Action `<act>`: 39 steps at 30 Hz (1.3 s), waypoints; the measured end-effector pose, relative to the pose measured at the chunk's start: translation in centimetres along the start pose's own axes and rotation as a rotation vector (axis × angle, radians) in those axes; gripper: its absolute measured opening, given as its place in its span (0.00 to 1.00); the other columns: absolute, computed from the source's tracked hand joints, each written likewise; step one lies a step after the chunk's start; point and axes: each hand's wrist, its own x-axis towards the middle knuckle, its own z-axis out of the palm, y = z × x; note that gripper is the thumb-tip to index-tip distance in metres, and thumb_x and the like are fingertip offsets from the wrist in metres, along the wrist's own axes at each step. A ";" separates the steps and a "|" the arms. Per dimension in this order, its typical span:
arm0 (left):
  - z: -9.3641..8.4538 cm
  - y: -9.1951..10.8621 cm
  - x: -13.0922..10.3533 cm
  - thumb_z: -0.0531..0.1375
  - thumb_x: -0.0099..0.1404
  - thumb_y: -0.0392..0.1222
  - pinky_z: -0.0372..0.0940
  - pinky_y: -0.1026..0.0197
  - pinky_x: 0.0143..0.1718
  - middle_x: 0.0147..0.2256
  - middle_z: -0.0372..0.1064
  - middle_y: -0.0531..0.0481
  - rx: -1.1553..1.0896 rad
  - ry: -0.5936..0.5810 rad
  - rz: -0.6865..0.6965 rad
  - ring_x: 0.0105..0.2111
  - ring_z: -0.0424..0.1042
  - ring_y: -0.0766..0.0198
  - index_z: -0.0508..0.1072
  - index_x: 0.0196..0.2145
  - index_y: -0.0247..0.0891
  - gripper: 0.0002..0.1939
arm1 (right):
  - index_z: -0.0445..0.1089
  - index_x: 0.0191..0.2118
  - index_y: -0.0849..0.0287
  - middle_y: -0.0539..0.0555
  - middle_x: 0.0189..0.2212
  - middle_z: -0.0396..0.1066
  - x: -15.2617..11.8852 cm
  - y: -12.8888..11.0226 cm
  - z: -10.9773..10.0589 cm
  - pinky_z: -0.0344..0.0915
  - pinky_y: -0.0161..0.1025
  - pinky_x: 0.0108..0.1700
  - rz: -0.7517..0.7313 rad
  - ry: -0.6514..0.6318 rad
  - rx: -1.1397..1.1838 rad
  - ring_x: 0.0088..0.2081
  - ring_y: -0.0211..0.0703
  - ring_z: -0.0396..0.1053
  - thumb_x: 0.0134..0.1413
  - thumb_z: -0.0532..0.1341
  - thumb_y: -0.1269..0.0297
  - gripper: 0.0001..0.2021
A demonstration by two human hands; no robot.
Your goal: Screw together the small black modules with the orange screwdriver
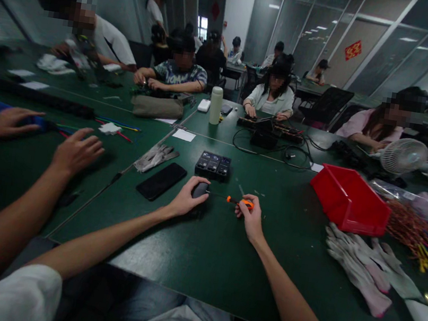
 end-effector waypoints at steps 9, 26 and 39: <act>0.0 0.0 0.0 0.58 0.60 0.38 0.58 0.56 0.53 0.44 0.61 0.49 -0.012 -0.002 0.001 0.47 0.64 0.61 0.65 0.47 0.41 0.16 | 0.61 0.37 0.56 0.46 0.22 0.67 -0.1 -0.2 0.2 0.62 0.32 0.23 -0.042 -0.004 -0.002 0.20 0.34 0.65 0.55 0.59 0.57 0.09; 0.0 0.0 0.0 0.58 0.60 0.38 0.58 0.55 0.53 0.45 0.61 0.48 0.005 0.003 0.015 0.48 0.63 0.61 0.65 0.47 0.41 0.16 | 0.61 0.36 0.56 0.45 0.18 0.66 0.0 0.3 0.0 0.60 0.29 0.20 0.028 -0.012 -0.030 0.18 0.33 0.63 0.56 0.57 0.54 0.11; 0.0 0.0 0.0 0.58 0.60 0.39 0.58 0.56 0.53 0.44 0.61 0.48 0.008 0.008 -0.002 0.47 0.64 0.61 0.65 0.47 0.41 0.16 | 0.62 0.38 0.57 0.47 0.23 0.68 0.0 0.0 0.1 0.62 0.32 0.23 -0.007 -0.027 0.000 0.20 0.34 0.65 0.55 0.59 0.57 0.10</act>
